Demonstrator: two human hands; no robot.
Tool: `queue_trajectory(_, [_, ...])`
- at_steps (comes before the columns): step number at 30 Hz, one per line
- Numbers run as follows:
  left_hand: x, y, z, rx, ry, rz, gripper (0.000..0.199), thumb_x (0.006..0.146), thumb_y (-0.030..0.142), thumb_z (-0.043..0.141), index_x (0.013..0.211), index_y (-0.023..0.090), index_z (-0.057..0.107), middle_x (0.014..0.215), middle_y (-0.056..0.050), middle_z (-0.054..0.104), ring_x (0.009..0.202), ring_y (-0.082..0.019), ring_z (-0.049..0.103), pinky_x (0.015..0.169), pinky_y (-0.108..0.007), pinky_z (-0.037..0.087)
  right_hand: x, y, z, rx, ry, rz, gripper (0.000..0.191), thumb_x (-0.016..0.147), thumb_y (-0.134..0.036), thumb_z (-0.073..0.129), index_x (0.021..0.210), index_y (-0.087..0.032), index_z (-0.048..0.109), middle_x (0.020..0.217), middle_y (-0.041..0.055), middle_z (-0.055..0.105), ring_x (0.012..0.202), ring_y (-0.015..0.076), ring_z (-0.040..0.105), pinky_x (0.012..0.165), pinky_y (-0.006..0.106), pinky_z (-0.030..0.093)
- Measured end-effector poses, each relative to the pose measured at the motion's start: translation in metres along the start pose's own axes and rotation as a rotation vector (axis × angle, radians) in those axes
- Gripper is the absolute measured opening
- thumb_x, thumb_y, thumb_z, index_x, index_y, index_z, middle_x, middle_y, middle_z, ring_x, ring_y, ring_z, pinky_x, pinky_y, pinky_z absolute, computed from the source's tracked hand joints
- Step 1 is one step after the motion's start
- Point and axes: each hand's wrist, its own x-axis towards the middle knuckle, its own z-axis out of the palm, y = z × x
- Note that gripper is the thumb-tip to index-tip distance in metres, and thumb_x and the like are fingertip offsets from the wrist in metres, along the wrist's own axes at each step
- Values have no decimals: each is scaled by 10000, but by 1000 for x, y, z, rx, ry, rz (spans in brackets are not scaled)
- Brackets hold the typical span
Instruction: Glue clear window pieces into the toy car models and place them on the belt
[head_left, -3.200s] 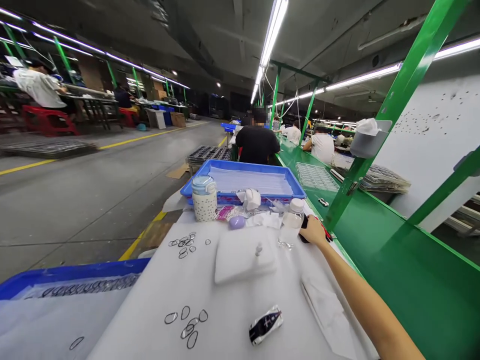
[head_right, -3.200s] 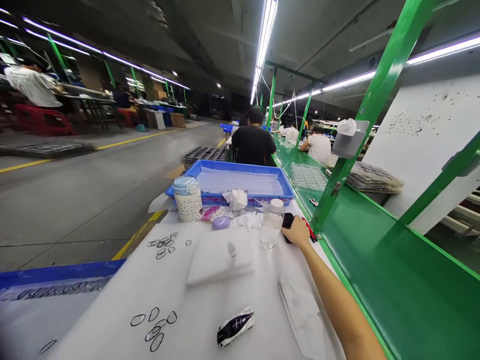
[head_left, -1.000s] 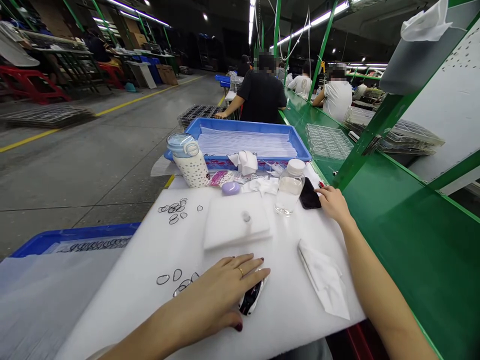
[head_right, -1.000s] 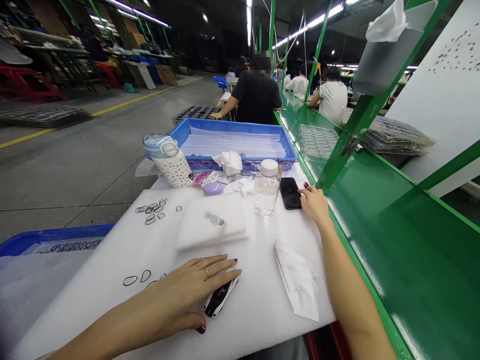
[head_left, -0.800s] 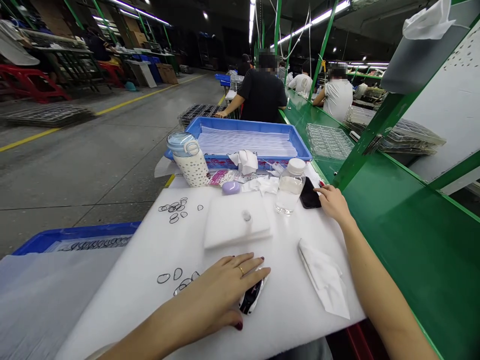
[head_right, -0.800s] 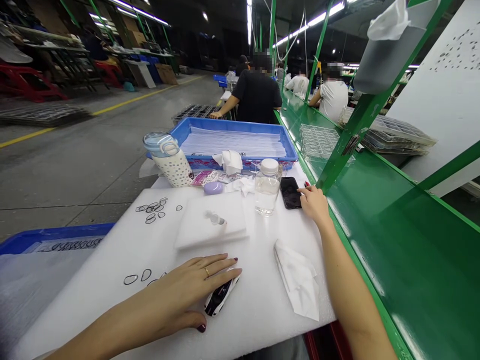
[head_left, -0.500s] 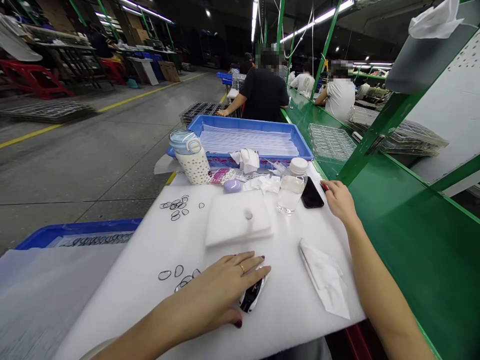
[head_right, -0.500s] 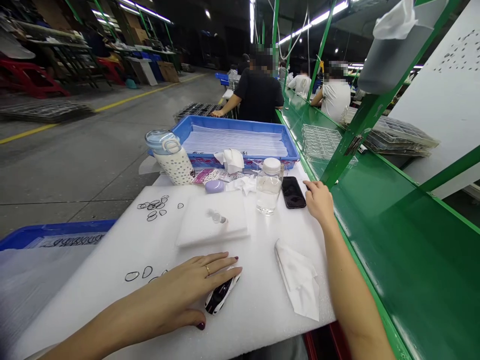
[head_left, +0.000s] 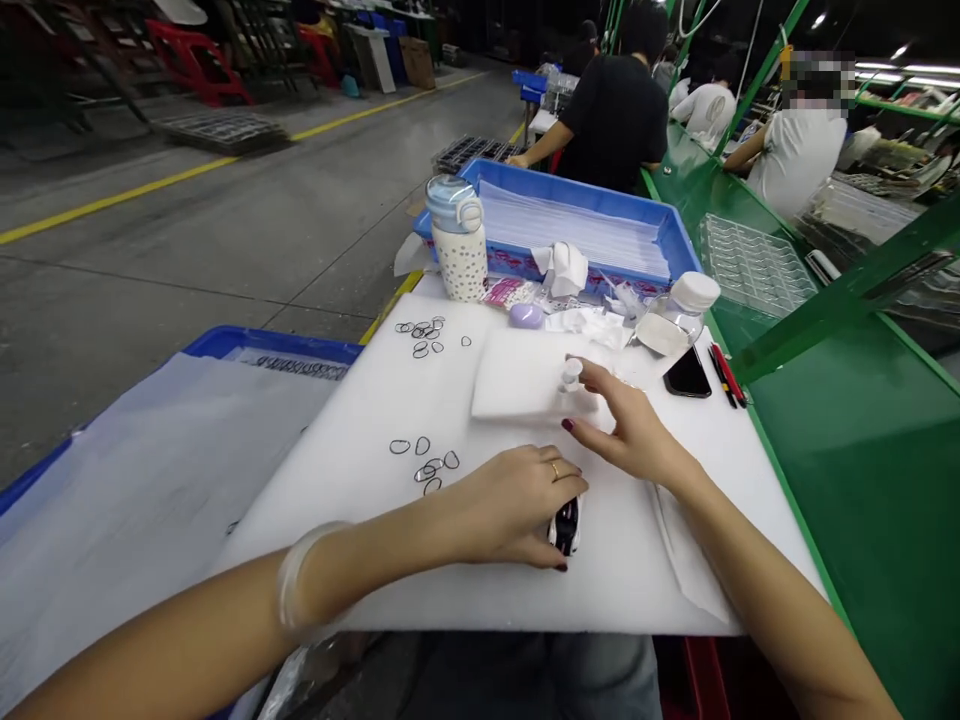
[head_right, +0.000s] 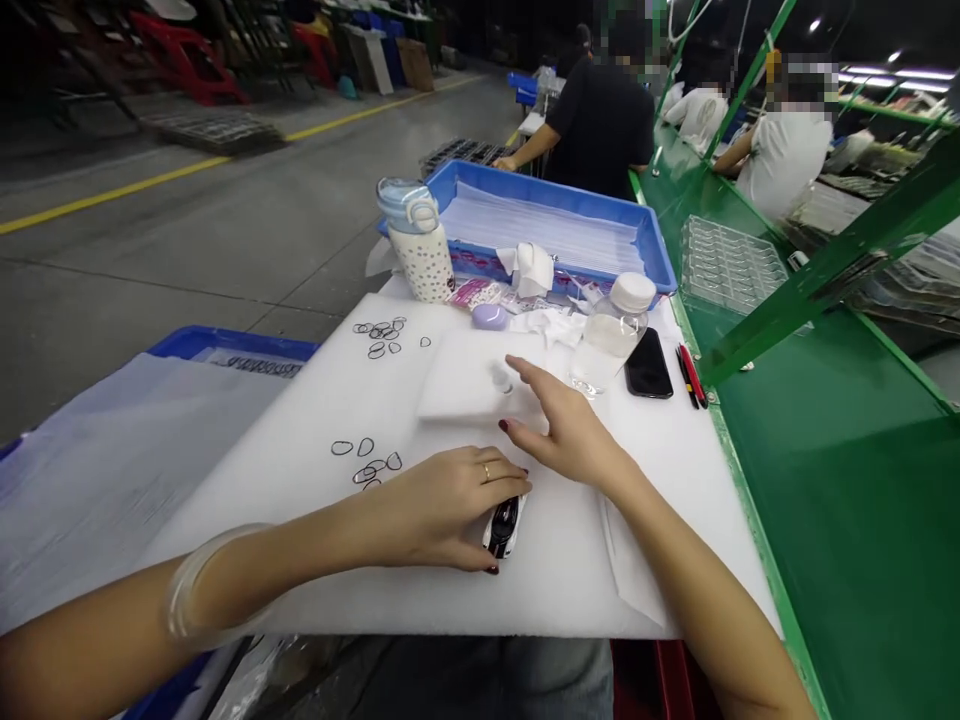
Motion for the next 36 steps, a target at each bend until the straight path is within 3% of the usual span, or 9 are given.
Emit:
queue_trajectory(5, [0,-3,0,-26,6,-26,634,736,441,858,1227,120,616,1238,-141,648,1094,-323,610,892,-411,517,14,4,9,-135,-85,161,208,944,-306,532,1104,-229,641,1194,80,704,1102,279,665,931,427,509])
queue_trajectory(11, [0,-5,4,-188,107,-53,597,724,423,862,1189,108,658,1213,-144,669,1113,-323,618,907,-404,512,-5,-22,-23,374,48,124,194,998,-366,490,1099,-260,617,1222,57,651,1277,246,555,1063,436,441])
queue_trajectory(14, [0,-4,3,-364,184,-162,468,755,441,816,1101,145,709,1055,-81,733,965,-268,670,839,-365,509,-22,-30,-29,533,236,101,150,958,-301,572,1092,-294,639,971,31,650,974,205,629,936,394,488])
queue_trajectory(16, [0,-4,1,-445,199,-222,418,774,459,786,1060,159,731,977,-48,750,882,-237,677,778,-341,497,-26,-27,-19,672,278,136,106,935,-341,600,1018,-284,631,769,-6,539,720,163,535,741,329,478])
queue_trajectory(18, [0,-4,-1,-494,207,-247,383,795,476,757,1034,178,744,958,-29,754,853,-221,675,740,-325,483,-22,-19,-6,753,183,270,213,904,-454,612,877,-243,598,724,-15,462,648,144,429,637,299,408])
queue_trajectory(20, [0,-4,-2,-523,219,-267,363,808,485,745,1027,195,751,968,-24,754,856,-215,674,720,-313,474,-15,-13,1,771,-42,396,396,901,-582,547,753,-214,555,726,-1,458,658,147,402,624,302,370])
queue_trajectory(23, [0,-3,-1,-546,242,-276,362,816,526,742,1006,219,760,948,-12,753,827,-201,665,684,-299,453,-9,-18,-11,891,-258,311,598,862,-775,415,709,-215,559,693,7,469,634,155,393,613,318,340])
queue_trajectory(27, [3,-3,8,-481,283,-249,379,815,577,743,904,209,761,839,-14,733,771,-195,647,687,-300,441,-13,-41,-27,1185,-126,88,674,816,-848,346,587,-222,443,510,-24,327,509,140,312,572,326,294])
queue_trajectory(36, [4,-8,22,-374,354,-193,404,799,606,748,897,215,749,729,3,675,687,-169,615,611,-268,397,-20,-44,-7,1384,-94,129,559,859,-673,346,542,-218,276,450,-48,186,464,111,160,528,312,211])
